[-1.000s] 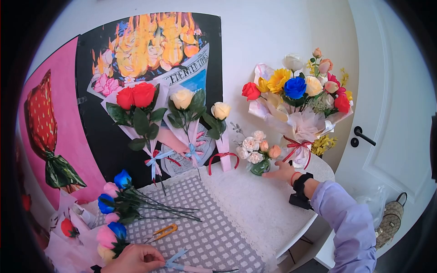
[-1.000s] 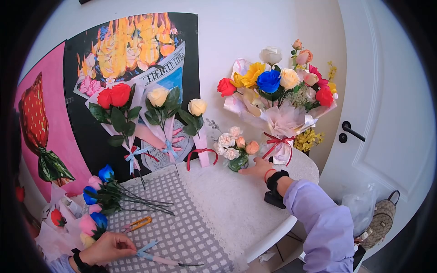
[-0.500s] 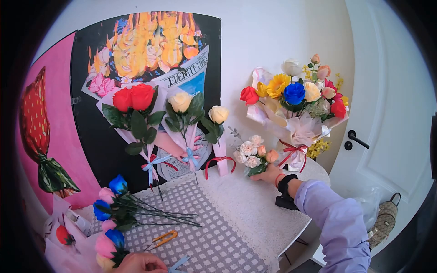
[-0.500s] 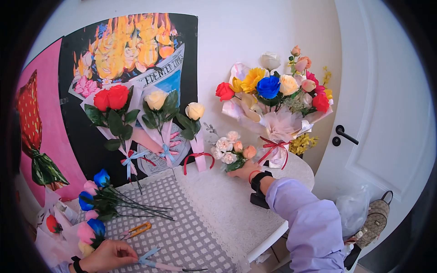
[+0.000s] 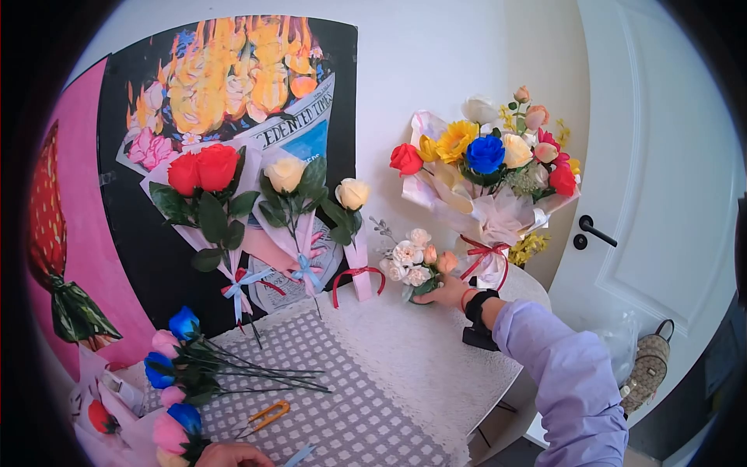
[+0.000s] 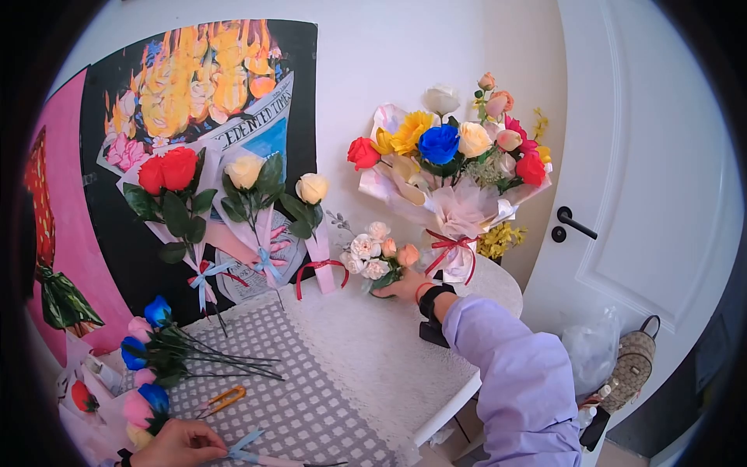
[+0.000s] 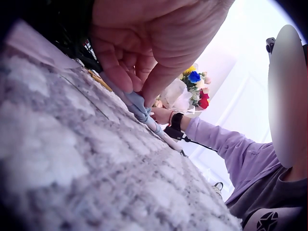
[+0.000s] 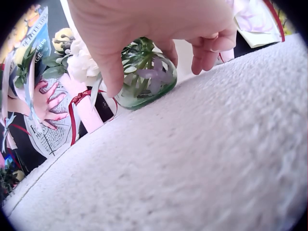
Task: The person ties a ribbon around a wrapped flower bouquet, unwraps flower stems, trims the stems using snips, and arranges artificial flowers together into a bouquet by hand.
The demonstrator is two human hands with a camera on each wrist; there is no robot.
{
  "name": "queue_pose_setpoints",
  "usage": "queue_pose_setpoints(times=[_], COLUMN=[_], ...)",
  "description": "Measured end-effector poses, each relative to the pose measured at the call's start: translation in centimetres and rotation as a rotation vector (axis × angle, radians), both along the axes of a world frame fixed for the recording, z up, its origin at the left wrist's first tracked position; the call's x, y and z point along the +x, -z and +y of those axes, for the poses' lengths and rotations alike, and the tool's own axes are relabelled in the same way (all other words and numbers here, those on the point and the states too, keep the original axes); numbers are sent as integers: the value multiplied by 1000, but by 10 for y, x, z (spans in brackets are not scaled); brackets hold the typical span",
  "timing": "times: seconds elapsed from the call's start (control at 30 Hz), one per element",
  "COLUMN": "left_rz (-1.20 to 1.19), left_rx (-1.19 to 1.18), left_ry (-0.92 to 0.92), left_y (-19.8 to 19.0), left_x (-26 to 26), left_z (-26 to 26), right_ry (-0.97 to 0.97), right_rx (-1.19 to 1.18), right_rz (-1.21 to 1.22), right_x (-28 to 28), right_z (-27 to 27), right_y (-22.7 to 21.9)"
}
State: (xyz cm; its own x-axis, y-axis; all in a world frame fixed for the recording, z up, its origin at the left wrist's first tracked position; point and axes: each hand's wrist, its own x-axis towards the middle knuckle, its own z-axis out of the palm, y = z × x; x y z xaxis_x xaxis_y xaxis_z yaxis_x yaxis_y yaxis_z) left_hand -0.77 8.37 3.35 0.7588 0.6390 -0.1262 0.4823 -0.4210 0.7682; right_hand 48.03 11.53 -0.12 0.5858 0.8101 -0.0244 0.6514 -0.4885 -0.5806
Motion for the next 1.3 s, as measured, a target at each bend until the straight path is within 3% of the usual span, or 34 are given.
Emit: queue_pose_setpoints(times=[0.23,0.43,1.3], left_rz=[-4,18,-13], left_rx=[-30,-82,-20], left_ry=[-32,-64,-32], left_y=[1,0,2], left_x=[1,1,0], left_z=[-2,-3,-3], right_ry=[-122,-140,-113], right_rx=[35,116,82], right_rz=[184,205,129], right_x=[-6,12,-6], right_z=[-10,3,-13], right_y=[-17,1,-17])
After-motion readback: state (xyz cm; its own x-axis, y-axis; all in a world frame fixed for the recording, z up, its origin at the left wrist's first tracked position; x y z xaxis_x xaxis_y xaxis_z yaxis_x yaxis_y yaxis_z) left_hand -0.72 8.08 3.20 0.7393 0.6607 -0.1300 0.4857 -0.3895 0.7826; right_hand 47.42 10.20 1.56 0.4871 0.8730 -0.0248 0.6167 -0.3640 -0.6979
